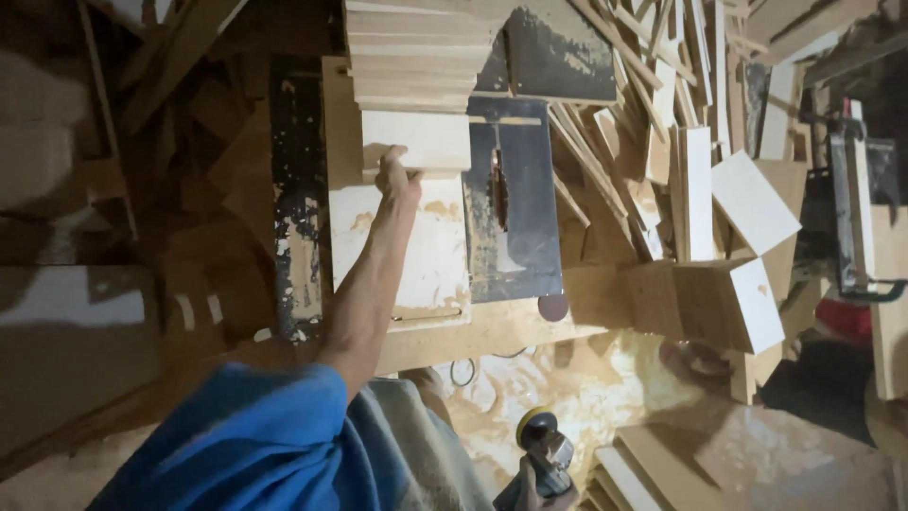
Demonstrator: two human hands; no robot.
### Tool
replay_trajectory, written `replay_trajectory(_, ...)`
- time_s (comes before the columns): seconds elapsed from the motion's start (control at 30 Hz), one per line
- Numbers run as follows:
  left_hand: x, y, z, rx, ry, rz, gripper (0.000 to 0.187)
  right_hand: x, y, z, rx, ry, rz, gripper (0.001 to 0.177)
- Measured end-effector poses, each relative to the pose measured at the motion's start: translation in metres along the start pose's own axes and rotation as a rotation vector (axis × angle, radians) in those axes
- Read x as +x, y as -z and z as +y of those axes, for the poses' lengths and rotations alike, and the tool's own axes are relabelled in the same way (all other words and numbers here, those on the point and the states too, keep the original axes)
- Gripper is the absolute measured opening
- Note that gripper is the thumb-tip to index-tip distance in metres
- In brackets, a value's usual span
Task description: Sanding small wooden blocks using a handheld power sander in a workshop environment.
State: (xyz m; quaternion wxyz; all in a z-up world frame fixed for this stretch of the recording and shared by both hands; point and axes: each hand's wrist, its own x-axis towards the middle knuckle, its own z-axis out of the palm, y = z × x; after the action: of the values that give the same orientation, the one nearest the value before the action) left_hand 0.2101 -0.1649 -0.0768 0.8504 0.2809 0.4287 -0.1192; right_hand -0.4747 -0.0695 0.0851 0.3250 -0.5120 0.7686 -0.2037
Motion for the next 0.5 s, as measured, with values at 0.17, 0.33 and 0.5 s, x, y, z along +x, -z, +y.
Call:
replay_trajectory(0.17, -0.019, -0.011, 0.03, 0.125, -0.045, 0.097, 0.022, -0.016, 0.009, -0.031, 0.067, -0.041, 0.068, 0.097)
replay_trajectory(0.33, -0.11, 0.001, 0.078, 0.238, 0.24, -0.235, 0.094, -0.025, 0.017, 0.02, 0.056, -0.051, -0.044, 0.094)
replay_trajectory(0.5, -0.29, 0.063, 0.038, 0.747, -0.308, -0.266, 0.039, -0.005, 0.033, 0.046, 0.083, -0.195, -0.029, 0.088)
